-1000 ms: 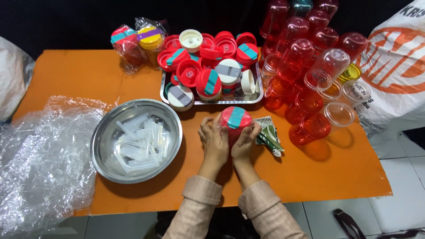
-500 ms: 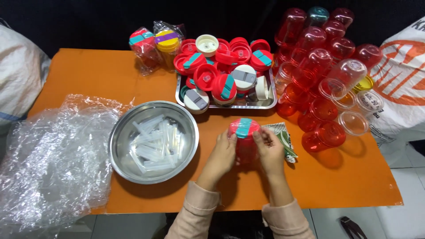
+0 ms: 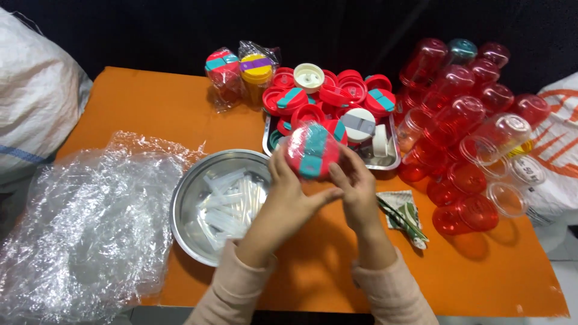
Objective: Assembling multi-part plastic lids by inserting a tube component and wrapping the finished assembly in plastic film.
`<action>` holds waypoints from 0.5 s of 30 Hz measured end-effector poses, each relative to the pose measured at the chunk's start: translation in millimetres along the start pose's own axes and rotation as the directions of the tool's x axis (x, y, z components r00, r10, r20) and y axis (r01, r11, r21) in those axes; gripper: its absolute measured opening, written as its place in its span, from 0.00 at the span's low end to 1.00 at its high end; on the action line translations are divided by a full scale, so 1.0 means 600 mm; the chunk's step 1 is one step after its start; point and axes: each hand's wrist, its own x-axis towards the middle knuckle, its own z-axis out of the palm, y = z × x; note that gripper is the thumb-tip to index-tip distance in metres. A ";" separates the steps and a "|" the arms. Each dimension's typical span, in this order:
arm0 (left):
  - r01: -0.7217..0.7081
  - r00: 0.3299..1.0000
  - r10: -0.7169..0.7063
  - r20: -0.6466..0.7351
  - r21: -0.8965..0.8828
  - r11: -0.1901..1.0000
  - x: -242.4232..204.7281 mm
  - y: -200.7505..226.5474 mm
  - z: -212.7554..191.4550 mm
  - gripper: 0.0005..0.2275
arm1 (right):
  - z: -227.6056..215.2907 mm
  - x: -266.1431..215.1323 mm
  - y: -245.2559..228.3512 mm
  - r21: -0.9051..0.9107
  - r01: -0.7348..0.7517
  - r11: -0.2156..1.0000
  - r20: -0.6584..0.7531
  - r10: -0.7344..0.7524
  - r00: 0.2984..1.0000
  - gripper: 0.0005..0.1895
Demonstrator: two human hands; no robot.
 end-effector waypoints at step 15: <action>0.340 0.935 -0.325 -0.139 0.103 0.935 0.329 -0.429 -0.143 0.54 | 0.259 0.286 0.269 0.287 -0.342 0.895 0.262 0.270 0.927 0.32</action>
